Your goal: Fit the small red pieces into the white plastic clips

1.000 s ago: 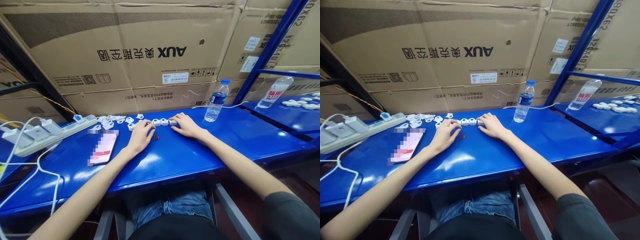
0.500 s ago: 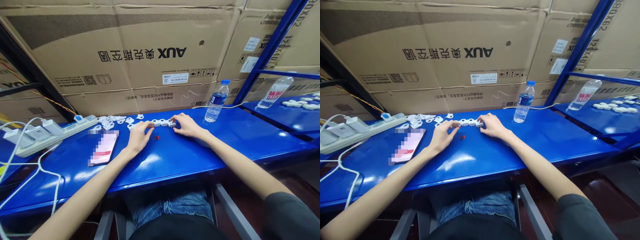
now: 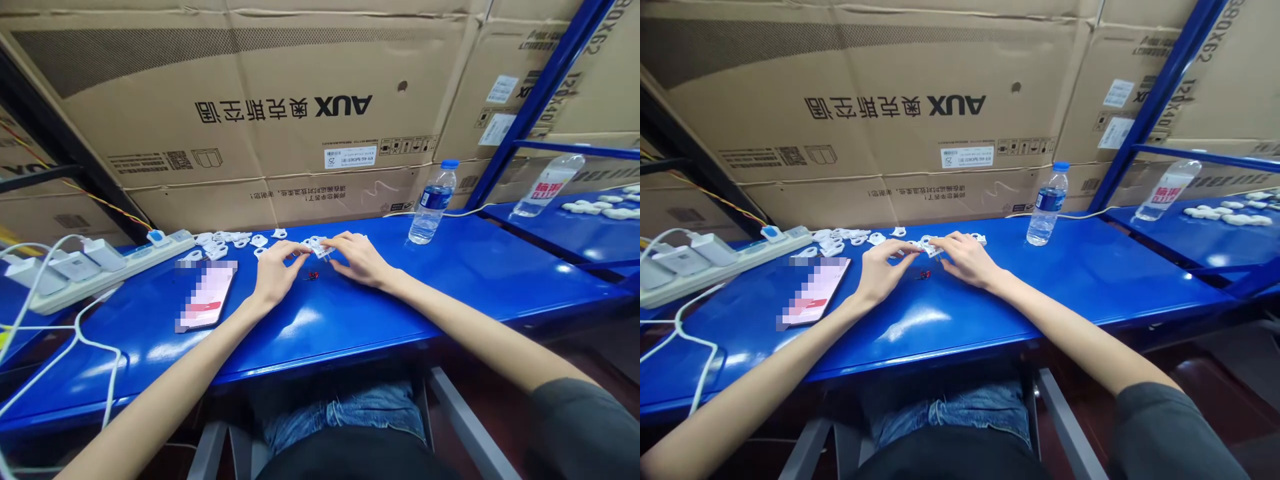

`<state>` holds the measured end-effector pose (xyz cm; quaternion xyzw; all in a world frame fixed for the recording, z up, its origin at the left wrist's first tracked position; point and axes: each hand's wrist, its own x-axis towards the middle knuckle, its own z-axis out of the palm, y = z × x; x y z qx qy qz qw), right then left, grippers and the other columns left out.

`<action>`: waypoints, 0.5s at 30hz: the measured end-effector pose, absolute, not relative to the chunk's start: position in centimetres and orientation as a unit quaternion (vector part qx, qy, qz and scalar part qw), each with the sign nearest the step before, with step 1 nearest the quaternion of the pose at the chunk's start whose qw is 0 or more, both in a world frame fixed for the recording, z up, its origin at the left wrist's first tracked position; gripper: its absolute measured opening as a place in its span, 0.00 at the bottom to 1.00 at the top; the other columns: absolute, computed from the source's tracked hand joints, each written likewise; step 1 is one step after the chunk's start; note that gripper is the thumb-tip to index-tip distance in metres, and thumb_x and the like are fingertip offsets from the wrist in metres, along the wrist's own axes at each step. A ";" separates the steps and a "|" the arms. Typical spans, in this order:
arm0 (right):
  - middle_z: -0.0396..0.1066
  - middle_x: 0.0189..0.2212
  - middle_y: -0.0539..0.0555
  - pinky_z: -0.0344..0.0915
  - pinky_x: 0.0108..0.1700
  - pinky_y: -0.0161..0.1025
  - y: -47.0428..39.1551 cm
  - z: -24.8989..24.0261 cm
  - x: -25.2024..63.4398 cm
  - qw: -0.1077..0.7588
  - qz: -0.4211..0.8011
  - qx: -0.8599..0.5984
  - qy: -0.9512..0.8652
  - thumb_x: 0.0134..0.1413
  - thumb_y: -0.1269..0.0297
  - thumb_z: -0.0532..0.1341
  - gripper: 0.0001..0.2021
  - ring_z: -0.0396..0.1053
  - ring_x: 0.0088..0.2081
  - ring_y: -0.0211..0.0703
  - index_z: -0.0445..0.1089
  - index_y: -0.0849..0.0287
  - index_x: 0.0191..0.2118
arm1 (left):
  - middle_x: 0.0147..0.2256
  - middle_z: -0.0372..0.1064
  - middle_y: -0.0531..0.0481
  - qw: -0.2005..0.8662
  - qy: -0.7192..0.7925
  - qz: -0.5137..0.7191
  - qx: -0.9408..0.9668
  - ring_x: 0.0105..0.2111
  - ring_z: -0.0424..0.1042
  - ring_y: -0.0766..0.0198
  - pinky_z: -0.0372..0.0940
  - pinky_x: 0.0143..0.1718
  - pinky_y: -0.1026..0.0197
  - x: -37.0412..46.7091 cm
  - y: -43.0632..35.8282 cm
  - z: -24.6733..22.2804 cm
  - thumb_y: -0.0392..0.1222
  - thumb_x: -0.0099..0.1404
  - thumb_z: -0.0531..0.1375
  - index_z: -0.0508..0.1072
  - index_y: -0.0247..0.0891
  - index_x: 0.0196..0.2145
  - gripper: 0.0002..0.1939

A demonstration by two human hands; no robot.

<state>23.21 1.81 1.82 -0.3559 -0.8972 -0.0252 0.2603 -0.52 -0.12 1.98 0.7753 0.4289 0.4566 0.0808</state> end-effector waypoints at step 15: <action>0.80 0.51 0.58 0.74 0.53 0.49 2.0 0.3 22.6 0.349 -0.131 -0.255 -0.892 0.71 0.64 0.58 0.16 0.74 0.52 0.51 0.73 0.57 0.59 | 0.36 0.81 0.50 0.056 0.407 0.492 0.768 0.34 0.78 0.60 0.73 0.39 0.56 -0.6 0.2 1.6 0.43 0.68 0.64 0.80 0.41 0.36 0.06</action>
